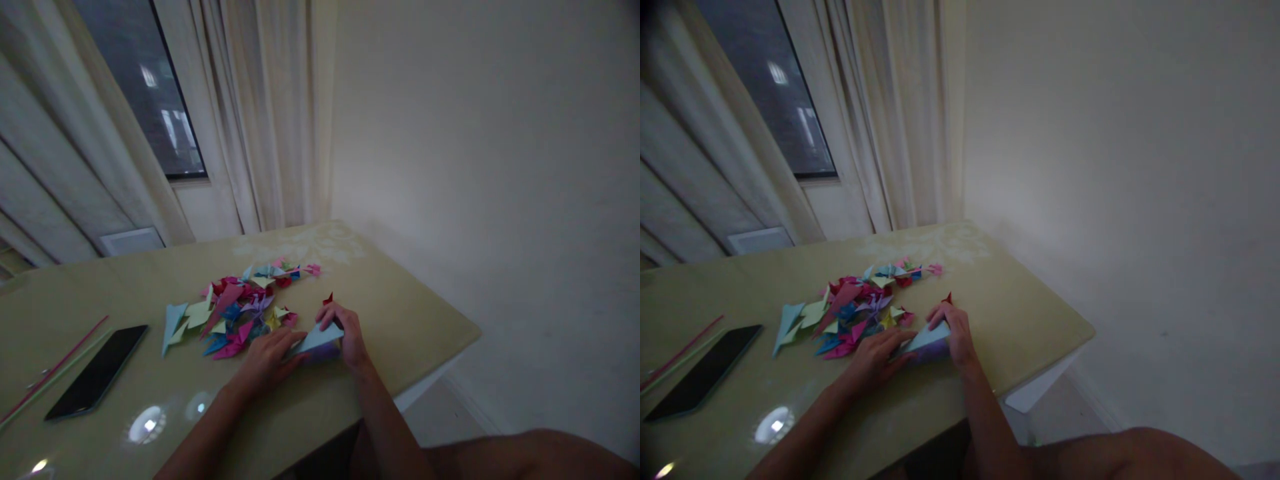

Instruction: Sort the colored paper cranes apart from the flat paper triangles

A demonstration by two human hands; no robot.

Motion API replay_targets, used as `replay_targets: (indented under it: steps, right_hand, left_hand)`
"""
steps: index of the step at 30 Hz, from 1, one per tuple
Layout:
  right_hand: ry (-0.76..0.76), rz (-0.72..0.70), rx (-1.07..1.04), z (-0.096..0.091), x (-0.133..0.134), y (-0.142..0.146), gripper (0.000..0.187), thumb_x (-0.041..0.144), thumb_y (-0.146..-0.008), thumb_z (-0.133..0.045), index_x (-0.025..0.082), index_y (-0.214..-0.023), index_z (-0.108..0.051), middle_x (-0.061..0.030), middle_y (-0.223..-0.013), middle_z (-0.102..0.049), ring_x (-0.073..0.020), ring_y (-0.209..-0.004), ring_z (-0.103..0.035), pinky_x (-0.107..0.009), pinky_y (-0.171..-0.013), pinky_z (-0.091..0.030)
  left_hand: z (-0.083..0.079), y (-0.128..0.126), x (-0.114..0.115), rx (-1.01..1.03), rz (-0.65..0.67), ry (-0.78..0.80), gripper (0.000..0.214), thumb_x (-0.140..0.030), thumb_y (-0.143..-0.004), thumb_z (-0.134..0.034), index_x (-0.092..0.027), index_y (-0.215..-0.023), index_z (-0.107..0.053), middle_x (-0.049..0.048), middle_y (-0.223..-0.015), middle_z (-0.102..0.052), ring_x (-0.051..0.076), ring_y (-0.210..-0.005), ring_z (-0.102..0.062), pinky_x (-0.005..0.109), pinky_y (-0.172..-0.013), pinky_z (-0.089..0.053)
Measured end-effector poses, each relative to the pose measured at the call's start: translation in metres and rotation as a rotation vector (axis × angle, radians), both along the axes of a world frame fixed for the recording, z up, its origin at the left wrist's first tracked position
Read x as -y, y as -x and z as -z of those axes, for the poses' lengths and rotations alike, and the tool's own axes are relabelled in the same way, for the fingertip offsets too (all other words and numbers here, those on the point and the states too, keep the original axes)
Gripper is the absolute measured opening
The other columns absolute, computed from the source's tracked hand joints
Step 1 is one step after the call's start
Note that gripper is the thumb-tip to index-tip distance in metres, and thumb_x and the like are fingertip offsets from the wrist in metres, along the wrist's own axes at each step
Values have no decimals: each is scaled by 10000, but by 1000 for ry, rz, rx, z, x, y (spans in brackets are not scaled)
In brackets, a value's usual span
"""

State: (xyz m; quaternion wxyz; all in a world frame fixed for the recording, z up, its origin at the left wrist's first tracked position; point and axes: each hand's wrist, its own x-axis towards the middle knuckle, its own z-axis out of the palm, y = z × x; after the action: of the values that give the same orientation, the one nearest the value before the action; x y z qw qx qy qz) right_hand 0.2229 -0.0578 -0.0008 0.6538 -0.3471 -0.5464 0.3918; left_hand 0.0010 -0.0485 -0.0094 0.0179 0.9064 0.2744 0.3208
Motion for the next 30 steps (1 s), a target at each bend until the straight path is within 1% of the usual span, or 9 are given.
replay_targets:
  steps: [3,6,8,11,15,18,22,25,30]
  right_hand:
    - [-16,162,20,1,-3,0,518,509,-1045,-429,200,-808,-770,-91,-988,-745,-218,-918,-663,-336,-817,-502]
    - [31,439,118,-5,-9,-10,375,472,-1022,-502,195,-939,-741,-81,-978,-741,-211,-905,-666,-329,-818,-504]
    - [77,514,317,-15,-18,-22,274,421,-993,-569,194,-967,-720,-70,-968,-733,-202,-873,-665,-321,-812,-499]
    - [148,402,787,-28,-39,-41,199,336,-912,-700,204,-1059,-728,-71,-1074,-719,-186,-851,-651,-304,-784,-471]
    - [258,185,1145,-22,-71,-51,379,329,-815,-842,191,-1148,-727,-91,-1117,-683,-199,-888,-633,-295,-771,-446]
    - [237,132,1131,0,-82,-51,297,300,-811,-855,166,-1046,-733,-78,-1053,-665,-191,-885,-616,-285,-777,-446]
    - [173,207,939,23,-84,-55,179,175,-857,-775,180,-1025,-713,-27,-919,-657,-170,-833,-607,-281,-779,-453]
    - [180,292,818,29,-86,-60,209,171,-854,-761,184,-1055,-701,-14,-879,-656,-170,-798,-606,-292,-776,-469]
    - [201,380,715,34,-87,-60,277,191,-841,-757,184,-1110,-692,-29,-922,-662,-182,-812,-628,-315,-807,-508]
  left_hand:
    - [-3,0,1,-132,-19,63,273,-382,-1065,-493,-217,-1197,-667,80,-1016,-778,216,-926,-761,307,-790,-588]
    - [-9,-2,4,-307,-31,135,370,-533,-1009,-555,-214,-1151,-679,89,-994,-765,264,-903,-753,351,-750,-586]
    - [-12,-2,7,-382,-35,181,446,-627,-961,-588,-217,-1105,-689,88,-970,-749,279,-885,-741,370,-741,-582]
    - [-12,-2,10,-397,-45,214,459,-623,-965,-585,-225,-1175,-680,89,-1008,-740,281,-921,-732,388,-785,-585]
    - [-2,-1,6,-296,-39,191,421,-533,-1008,-558,-245,-1301,-646,112,-1161,-727,267,-1062,-716,384,-899,-586]
    - [5,-5,-7,-207,-93,85,347,-407,-1040,-516,-248,-1313,-659,132,-1284,-692,278,-1196,-667,416,-1011,-556]
    - [3,-21,-47,-258,-136,-21,371,-240,-1029,-491,-261,-1373,-629,115,-1407,-643,279,-1273,-606,478,-1095,-505]
    - [1,-44,-90,-376,-146,-134,460,-225,-1005,-531,-245,-1464,-568,121,-1572,-536,300,-1406,-511,485,-1146,-451]
    - [4,-83,-150,-504,-116,-235,528,-234,-1031,-470,-253,-1558,-487,96,-1656,-456,283,-1517,-419,477,-1218,-356]
